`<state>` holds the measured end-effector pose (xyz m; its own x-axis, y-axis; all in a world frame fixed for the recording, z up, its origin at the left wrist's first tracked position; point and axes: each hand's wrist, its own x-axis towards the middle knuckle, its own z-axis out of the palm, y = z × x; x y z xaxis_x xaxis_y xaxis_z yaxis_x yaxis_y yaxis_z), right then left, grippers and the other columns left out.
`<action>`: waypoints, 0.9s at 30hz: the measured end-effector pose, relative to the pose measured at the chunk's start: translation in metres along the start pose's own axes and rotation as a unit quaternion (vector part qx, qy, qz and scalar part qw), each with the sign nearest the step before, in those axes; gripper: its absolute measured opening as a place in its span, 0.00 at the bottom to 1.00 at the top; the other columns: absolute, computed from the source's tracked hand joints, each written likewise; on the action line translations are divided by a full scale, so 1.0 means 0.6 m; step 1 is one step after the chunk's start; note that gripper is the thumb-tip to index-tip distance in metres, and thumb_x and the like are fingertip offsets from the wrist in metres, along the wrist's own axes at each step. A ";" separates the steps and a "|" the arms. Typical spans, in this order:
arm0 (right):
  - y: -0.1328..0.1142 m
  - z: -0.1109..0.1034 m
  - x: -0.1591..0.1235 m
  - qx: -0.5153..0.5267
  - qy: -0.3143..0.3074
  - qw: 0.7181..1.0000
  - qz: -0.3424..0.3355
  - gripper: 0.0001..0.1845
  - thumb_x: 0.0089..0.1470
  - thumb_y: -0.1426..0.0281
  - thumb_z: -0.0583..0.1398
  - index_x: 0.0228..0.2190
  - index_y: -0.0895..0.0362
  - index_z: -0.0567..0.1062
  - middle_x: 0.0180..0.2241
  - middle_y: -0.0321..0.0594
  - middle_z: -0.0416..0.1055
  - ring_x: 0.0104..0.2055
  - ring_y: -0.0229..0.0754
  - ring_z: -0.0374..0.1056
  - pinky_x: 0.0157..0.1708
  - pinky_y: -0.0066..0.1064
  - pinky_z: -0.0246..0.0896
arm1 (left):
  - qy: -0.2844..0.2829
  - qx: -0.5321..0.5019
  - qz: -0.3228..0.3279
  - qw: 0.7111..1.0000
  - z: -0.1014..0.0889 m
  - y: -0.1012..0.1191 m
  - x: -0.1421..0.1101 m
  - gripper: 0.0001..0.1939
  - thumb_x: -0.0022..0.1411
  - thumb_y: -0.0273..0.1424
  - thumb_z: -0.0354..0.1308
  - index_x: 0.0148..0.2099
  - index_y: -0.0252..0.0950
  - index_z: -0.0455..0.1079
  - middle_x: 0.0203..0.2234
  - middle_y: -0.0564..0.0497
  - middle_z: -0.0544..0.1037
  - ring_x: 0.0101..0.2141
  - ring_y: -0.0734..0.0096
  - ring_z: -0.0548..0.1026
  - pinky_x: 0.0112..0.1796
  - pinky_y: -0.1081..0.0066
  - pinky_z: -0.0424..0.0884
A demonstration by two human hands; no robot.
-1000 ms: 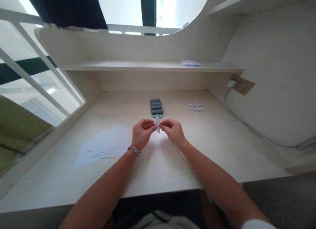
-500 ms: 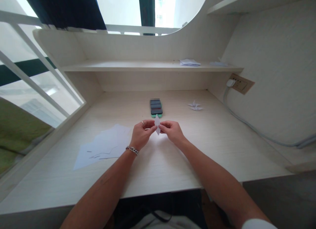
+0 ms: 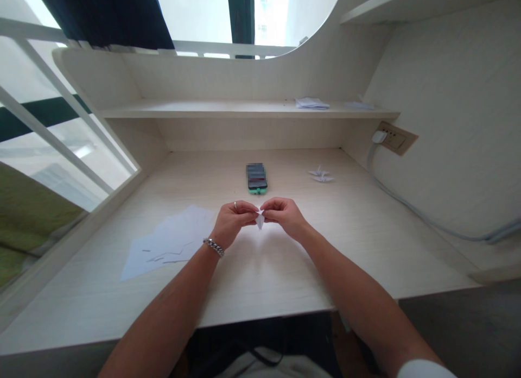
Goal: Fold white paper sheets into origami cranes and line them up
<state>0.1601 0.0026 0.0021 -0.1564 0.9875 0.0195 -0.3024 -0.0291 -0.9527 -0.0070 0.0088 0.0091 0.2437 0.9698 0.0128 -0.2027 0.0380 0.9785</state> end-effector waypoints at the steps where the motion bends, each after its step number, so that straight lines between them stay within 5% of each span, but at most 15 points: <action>1: -0.001 0.000 -0.001 0.002 -0.004 1.000 0.003 0.11 0.33 0.69 0.69 0.24 0.60 0.78 0.22 0.36 0.75 0.26 0.37 0.71 0.32 0.34 0.70 | 0.002 0.008 0.006 1.000 0.000 0.000 0.000 0.08 0.41 0.26 0.70 0.27 0.32 0.77 0.21 0.50 0.80 0.25 0.70 0.77 0.32 0.68 0.76; 7: 0.005 -0.002 0.003 -0.047 0.009 0.999 -0.009 0.12 0.36 0.67 0.69 0.24 0.60 0.77 0.22 0.37 0.74 0.26 0.38 0.70 0.30 0.32 0.69 | 0.012 0.083 0.039 0.996 0.004 0.006 -0.003 0.07 0.40 0.25 0.68 0.27 0.31 0.78 0.21 0.49 0.80 0.25 0.70 0.77 0.31 0.70 0.75; 16: 0.021 -0.008 0.000 -0.213 0.038 0.960 -0.180 0.09 0.46 0.67 0.65 0.30 0.58 0.75 0.29 0.41 0.75 0.32 0.41 0.72 0.35 0.33 0.69 | 0.010 0.081 0.017 0.996 0.003 0.003 0.001 0.16 0.44 0.35 0.70 0.35 0.30 0.78 0.27 0.45 0.81 0.29 0.68 0.78 0.35 0.67 0.75; 27: 0.021 -0.007 0.004 -0.202 0.011 0.974 -0.098 0.13 0.48 0.61 0.64 0.30 0.59 0.78 0.26 0.41 0.76 0.28 0.40 0.71 0.31 0.32 0.68 | 0.016 0.196 0.091 0.976 -0.004 -0.012 0.007 0.13 0.53 0.38 0.64 0.33 0.32 0.78 0.25 0.47 0.81 0.27 0.68 0.76 0.31 0.69 0.73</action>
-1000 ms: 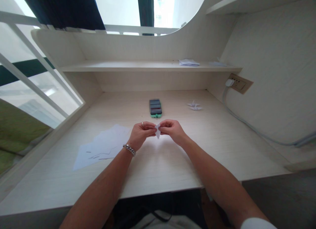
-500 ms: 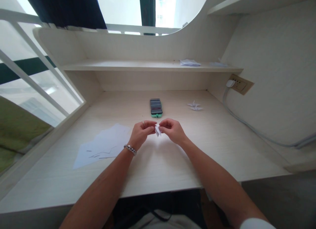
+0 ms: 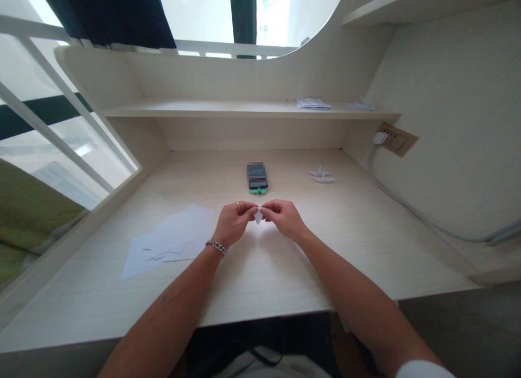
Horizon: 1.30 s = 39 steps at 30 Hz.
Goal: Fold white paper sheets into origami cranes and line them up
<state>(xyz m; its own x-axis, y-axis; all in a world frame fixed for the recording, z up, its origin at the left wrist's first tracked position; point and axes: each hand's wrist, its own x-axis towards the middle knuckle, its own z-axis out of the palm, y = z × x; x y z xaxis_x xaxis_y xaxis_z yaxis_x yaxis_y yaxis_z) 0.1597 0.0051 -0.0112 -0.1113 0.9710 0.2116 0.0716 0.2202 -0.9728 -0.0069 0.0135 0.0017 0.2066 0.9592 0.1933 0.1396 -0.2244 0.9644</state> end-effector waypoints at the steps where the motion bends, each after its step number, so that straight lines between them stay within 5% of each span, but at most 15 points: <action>1: 0.000 0.000 0.000 -0.007 -0.002 1.000 -0.002 0.13 0.48 0.61 0.64 0.29 0.59 0.78 0.26 0.40 0.76 0.27 0.40 0.71 0.31 0.32 0.68 | -0.003 0.019 0.006 1.000 -0.001 0.001 0.000 0.13 0.54 0.38 0.63 0.34 0.32 0.78 0.25 0.47 0.81 0.27 0.68 0.76 0.31 0.70 0.73; 10: 0.008 0.001 -0.002 -0.071 -0.002 0.997 -0.013 0.11 0.52 0.62 0.61 0.30 0.58 0.78 0.25 0.41 0.76 0.28 0.40 0.72 0.30 0.31 0.67 | -0.007 0.179 0.060 0.982 -0.004 0.003 -0.003 0.13 0.60 0.37 0.55 0.32 0.34 0.76 0.23 0.50 0.79 0.25 0.70 0.74 0.27 0.73 0.66; 23: 0.014 0.009 -0.001 -0.060 0.007 0.998 0.008 0.13 0.50 0.60 0.62 0.30 0.58 0.78 0.25 0.41 0.77 0.27 0.40 0.73 0.30 0.31 0.68 | -0.020 0.167 0.045 0.985 -0.008 0.001 0.001 0.15 0.60 0.39 0.54 0.32 0.35 0.77 0.21 0.50 0.78 0.24 0.70 0.73 0.26 0.74 0.66; 39: 0.009 0.009 -0.002 -0.037 0.007 0.999 0.015 0.14 0.48 0.59 0.64 0.29 0.59 0.77 0.24 0.41 0.76 0.26 0.40 0.72 0.29 0.31 0.68 | 0.000 0.281 0.084 0.956 -0.004 0.005 -0.004 0.13 0.62 0.34 0.51 0.34 0.37 0.75 0.26 0.50 0.79 0.27 0.68 0.74 0.30 0.72 0.63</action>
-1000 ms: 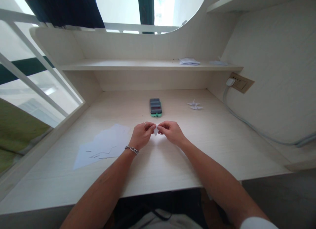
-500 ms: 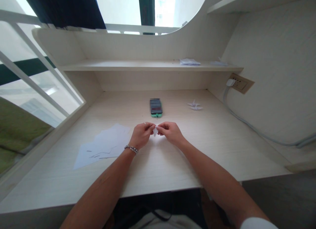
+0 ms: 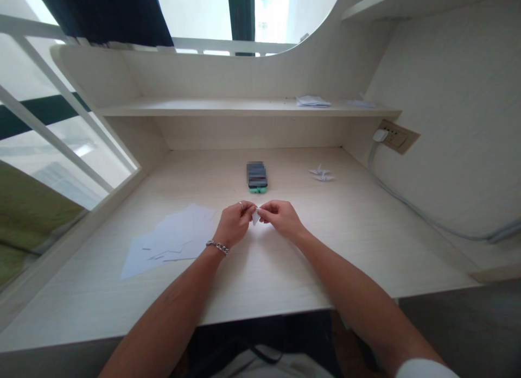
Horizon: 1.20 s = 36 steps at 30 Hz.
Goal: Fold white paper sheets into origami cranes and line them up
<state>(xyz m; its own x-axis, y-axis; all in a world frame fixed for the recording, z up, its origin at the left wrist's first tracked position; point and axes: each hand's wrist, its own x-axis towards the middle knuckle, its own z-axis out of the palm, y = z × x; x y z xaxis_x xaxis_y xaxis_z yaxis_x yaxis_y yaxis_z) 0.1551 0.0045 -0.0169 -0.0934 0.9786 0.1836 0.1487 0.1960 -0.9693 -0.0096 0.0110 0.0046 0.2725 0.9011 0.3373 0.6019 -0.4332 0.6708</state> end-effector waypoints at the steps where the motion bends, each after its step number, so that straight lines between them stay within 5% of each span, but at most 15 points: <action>1: -0.001 0.000 0.000 -0.002 0.003 1.000 -0.001 0.14 0.48 0.60 0.64 0.28 0.59 0.77 0.23 0.41 0.76 0.26 0.39 0.72 0.29 0.31 0.68 | 0.004 0.000 -0.001 1.000 0.001 0.001 -0.001 0.12 0.62 0.34 0.51 0.34 0.37 0.75 0.27 0.49 0.79 0.28 0.68 0.73 0.30 0.72 0.63; 9: -0.017 0.011 -0.007 0.015 0.035 0.999 -0.002 0.11 0.46 0.64 0.64 0.22 0.59 0.75 0.19 0.38 0.72 0.22 0.37 0.68 0.24 0.28 0.62 | 0.022 0.023 -0.005 0.999 -0.002 0.012 -0.003 0.09 0.60 0.31 0.52 0.32 0.37 0.73 0.25 0.50 0.78 0.27 0.67 0.72 0.30 0.71 0.62; 13: -0.020 0.008 -0.006 0.053 -0.003 0.998 0.020 0.13 0.45 0.61 0.65 0.25 0.60 0.75 0.21 0.38 0.73 0.23 0.38 0.68 0.23 0.28 0.63 | 0.034 0.019 -0.008 0.999 -0.005 0.017 -0.004 0.09 0.59 0.31 0.53 0.30 0.37 0.74 0.23 0.50 0.77 0.26 0.68 0.72 0.29 0.71 0.62; 22: -0.008 0.002 0.001 0.044 0.032 0.999 -0.007 0.13 0.48 0.61 0.64 0.25 0.59 0.74 0.21 0.37 0.71 0.23 0.37 0.67 0.27 0.30 0.64 | -0.001 -0.235 -0.054 0.970 0.011 0.001 0.005 0.14 0.57 0.39 0.60 0.35 0.31 0.75 0.23 0.49 0.78 0.25 0.71 0.73 0.27 0.73 0.68; 29: -0.008 0.006 0.001 0.065 0.005 0.998 0.004 0.16 0.44 0.58 0.65 0.26 0.59 0.73 0.23 0.37 0.71 0.25 0.37 0.67 0.26 0.29 0.65 | 0.023 -0.190 -0.069 0.979 0.005 0.001 0.006 0.13 0.56 0.37 0.59 0.28 0.33 0.73 0.19 0.52 0.75 0.21 0.74 0.71 0.24 0.75 0.65; 36: -0.003 0.002 0.003 0.028 0.012 0.999 -0.012 0.11 0.48 0.63 0.63 0.22 0.58 0.71 0.21 0.36 0.71 0.23 0.36 0.66 0.27 0.29 0.64 | 0.020 -0.225 -0.060 0.972 0.011 -0.001 0.006 0.14 0.57 0.39 0.58 0.31 0.32 0.74 0.21 0.51 0.76 0.24 0.72 0.72 0.28 0.73 0.67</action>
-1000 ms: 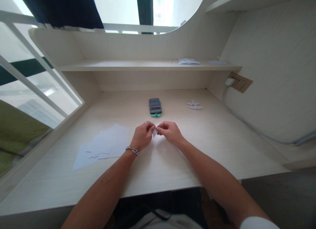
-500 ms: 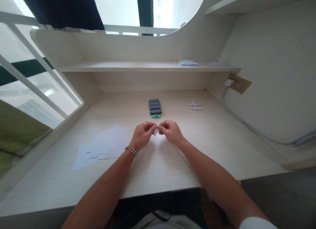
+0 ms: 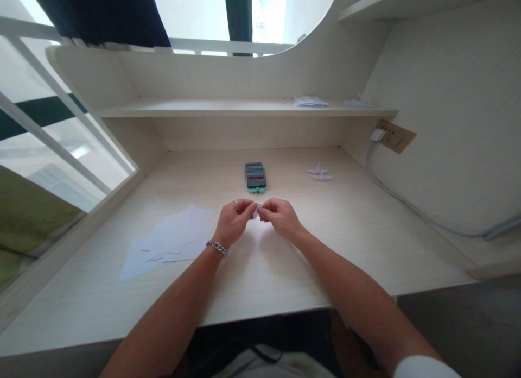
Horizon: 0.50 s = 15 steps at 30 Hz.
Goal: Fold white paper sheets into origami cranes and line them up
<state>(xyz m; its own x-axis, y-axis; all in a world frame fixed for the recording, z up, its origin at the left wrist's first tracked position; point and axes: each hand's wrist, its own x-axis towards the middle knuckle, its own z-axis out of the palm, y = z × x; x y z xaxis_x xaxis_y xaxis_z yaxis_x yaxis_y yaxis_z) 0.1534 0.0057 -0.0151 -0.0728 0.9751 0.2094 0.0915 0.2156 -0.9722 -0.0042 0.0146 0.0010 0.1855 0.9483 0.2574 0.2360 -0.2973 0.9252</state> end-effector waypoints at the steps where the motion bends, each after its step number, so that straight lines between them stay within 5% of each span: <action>1: 0.000 -0.001 0.000 -0.002 0.006 1.000 -0.003 0.11 0.48 0.63 0.63 0.22 0.58 0.72 0.21 0.36 0.71 0.23 0.36 0.66 0.26 0.28 0.63 | -0.002 0.000 0.003 1.000 0.000 -0.001 0.000 0.13 0.57 0.38 0.58 0.32 0.32 0.74 0.22 0.50 0.76 0.25 0.72 0.72 0.28 0.72 0.68; 8: -0.010 -0.006 -0.003 -0.046 -0.008 0.998 -0.053 0.13 0.47 0.61 0.65 0.31 0.58 0.77 0.28 0.39 0.75 0.29 0.38 0.69 0.29 0.29 0.65 | 0.024 0.156 0.056 0.986 -0.006 0.013 -0.009 0.07 0.57 0.32 0.57 0.31 0.36 0.75 0.23 0.51 0.78 0.25 0.70 0.73 0.29 0.72 0.66; 15: -0.017 -0.007 -0.004 -0.038 0.107 0.988 -0.101 0.10 0.48 0.63 0.66 0.29 0.57 0.79 0.29 0.40 0.77 0.30 0.40 0.71 0.29 0.30 0.67 | 0.081 0.065 0.007 0.995 0.001 0.008 -0.004 0.17 0.52 0.43 0.64 0.35 0.34 0.73 0.28 0.47 0.79 0.29 0.67 0.75 0.31 0.70 0.70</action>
<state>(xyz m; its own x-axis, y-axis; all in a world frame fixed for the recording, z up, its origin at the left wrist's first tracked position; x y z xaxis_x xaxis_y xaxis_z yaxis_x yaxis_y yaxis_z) 0.1571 0.0015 -0.0053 0.1131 0.8984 0.4243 0.1721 0.4029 -0.8989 -0.0031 0.0107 0.0044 0.0361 0.9462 0.3216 0.3579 -0.3127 0.8799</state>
